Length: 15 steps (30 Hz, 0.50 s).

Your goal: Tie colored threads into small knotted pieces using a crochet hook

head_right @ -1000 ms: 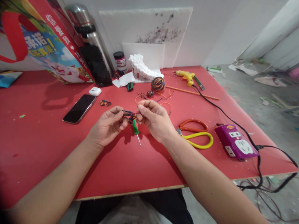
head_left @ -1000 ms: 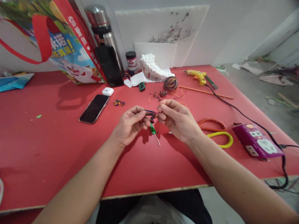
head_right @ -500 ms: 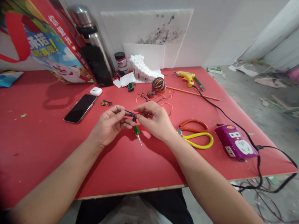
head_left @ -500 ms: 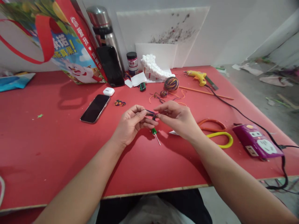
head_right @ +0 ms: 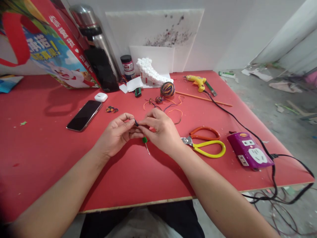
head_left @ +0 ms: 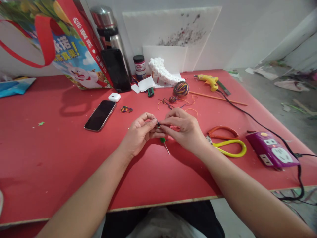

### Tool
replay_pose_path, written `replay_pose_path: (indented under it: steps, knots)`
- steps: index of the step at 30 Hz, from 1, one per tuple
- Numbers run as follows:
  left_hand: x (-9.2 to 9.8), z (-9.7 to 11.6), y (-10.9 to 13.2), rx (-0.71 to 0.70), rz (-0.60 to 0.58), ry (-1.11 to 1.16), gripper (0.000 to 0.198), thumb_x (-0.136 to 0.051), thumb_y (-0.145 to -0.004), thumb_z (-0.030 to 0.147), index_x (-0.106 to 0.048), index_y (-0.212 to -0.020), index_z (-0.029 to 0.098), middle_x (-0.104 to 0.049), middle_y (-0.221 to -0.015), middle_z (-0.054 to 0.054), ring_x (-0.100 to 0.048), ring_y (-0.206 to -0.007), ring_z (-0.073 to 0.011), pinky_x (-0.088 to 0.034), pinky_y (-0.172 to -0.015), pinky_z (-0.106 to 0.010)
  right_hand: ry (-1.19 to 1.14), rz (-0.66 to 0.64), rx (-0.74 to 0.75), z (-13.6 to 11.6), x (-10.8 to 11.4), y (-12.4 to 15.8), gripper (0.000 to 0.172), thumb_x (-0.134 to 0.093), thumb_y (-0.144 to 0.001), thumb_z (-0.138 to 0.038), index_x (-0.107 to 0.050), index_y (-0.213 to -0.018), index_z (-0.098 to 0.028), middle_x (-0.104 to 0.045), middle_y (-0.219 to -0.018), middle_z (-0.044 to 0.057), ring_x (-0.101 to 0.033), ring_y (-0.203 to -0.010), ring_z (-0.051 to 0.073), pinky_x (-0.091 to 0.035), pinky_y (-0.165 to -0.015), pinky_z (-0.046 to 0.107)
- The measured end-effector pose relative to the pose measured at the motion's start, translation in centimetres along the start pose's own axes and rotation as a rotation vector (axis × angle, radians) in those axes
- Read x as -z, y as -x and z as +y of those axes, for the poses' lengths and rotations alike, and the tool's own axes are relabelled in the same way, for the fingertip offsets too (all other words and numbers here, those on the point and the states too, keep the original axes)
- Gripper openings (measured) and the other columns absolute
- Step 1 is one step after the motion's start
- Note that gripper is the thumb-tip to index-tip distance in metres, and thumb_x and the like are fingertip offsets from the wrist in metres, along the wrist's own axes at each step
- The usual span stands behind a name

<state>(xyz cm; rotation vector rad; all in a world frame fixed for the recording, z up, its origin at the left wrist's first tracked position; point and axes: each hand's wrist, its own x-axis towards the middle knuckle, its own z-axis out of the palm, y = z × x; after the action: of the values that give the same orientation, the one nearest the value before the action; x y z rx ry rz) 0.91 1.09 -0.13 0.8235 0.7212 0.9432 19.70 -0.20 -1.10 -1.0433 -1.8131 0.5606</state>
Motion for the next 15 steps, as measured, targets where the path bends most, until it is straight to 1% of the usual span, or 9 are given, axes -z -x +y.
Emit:
replay_pose_path:
  steps: [2, 5, 8, 10, 12, 14, 15]
  knots:
    - [-0.09, 0.21, 0.10, 0.010, 0.001, -0.005, 0.034, -0.087, -0.080, 0.027, -0.056, -0.089, 0.018, -0.074, -0.079, 0.001, -0.079, -0.071, -0.0191, -0.067, -0.068, -0.029, -0.022, 0.010, -0.051, 0.20, 0.12, -0.15, 0.013, -0.071, -0.090, -0.020, -0.083, -0.090, -0.025, -0.068, -0.093, 0.005, -0.063, -0.082, 0.017, -0.051, -0.074, 0.034]
    - [-0.25, 0.60, 0.27, 0.040, -0.009, 0.004, 0.033, -0.085, -0.083, 0.027, -0.054, -0.091, 0.019, -0.075, -0.082, 0.000, -0.081, -0.074, -0.0227, -0.066, -0.066, -0.028, -0.121, 0.009, -0.151, 0.40, 0.37, -0.48, 0.012, -0.076, -0.086, -0.021, -0.086, -0.090, -0.027, -0.068, -0.092, 0.004, -0.061, -0.083, 0.017, -0.051, -0.074, 0.033]
    - [-0.44, 0.81, 0.39, 0.075, -0.027, 0.022, 0.032, -0.084, -0.083, 0.026, -0.053, -0.091, 0.019, -0.075, -0.080, -0.002, -0.082, -0.074, -0.0232, -0.065, -0.063, -0.026, -0.198, 0.019, -0.223, 0.45, 0.47, -0.65, 0.013, -0.079, -0.084, -0.023, -0.087, -0.091, -0.030, -0.067, -0.090, 0.003, -0.060, -0.085, 0.017, -0.051, -0.075, 0.033]
    - [-0.54, 0.82, 0.45, 0.079, -0.033, 0.022, 0.031, -0.084, -0.083, 0.025, -0.055, -0.090, 0.018, -0.075, -0.077, -0.001, -0.081, -0.071, -0.0212, -0.063, -0.059, -0.023, -0.226, 0.014, -0.242, 0.44, 0.39, -0.63, 0.014, -0.081, -0.083, -0.025, -0.088, -0.093, -0.032, -0.066, -0.090, 0.003, -0.059, -0.086, 0.018, -0.051, -0.076, 0.033]
    - [-0.62, 0.79, 0.50, 0.065, -0.027, 0.017, 0.031, -0.086, -0.081, 0.025, -0.056, -0.090, 0.018, -0.074, -0.073, 0.000, -0.078, -0.064, -0.0173, -0.060, -0.054, -0.019, -0.250, -0.007, -0.247, 0.44, 0.16, -0.55, 0.015, -0.083, -0.082, -0.027, -0.088, -0.095, -0.032, -0.067, -0.087, 0.003, -0.058, -0.084, 0.018, -0.051, -0.075, 0.034]
    - [-0.72, 0.81, 0.58, 0.046, -0.017, 0.013, 0.031, -0.088, -0.078, 0.025, -0.059, -0.089, 0.018, -0.072, -0.070, 0.002, -0.073, -0.056, -0.0133, -0.056, -0.048, -0.017, -0.287, -0.046, -0.244, 0.42, -0.20, -0.48, 0.015, -0.084, -0.083, -0.032, -0.088, -0.097, -0.031, -0.072, -0.086, 0.004, -0.058, -0.081, 0.018, -0.051, -0.075, 0.035]
    - [-0.79, 0.86, 0.63, 0.042, -0.016, 0.014, 0.031, -0.089, -0.077, 0.025, -0.061, -0.088, 0.017, -0.071, -0.068, 0.003, -0.070, -0.052, -0.0118, -0.054, -0.046, -0.016, -0.314, -0.064, -0.241, 0.40, -0.42, -0.46, 0.016, -0.084, -0.084, -0.036, -0.087, -0.098, -0.030, -0.075, -0.089, 0.004, -0.060, -0.082, 0.019, -0.051, -0.076, 0.035]
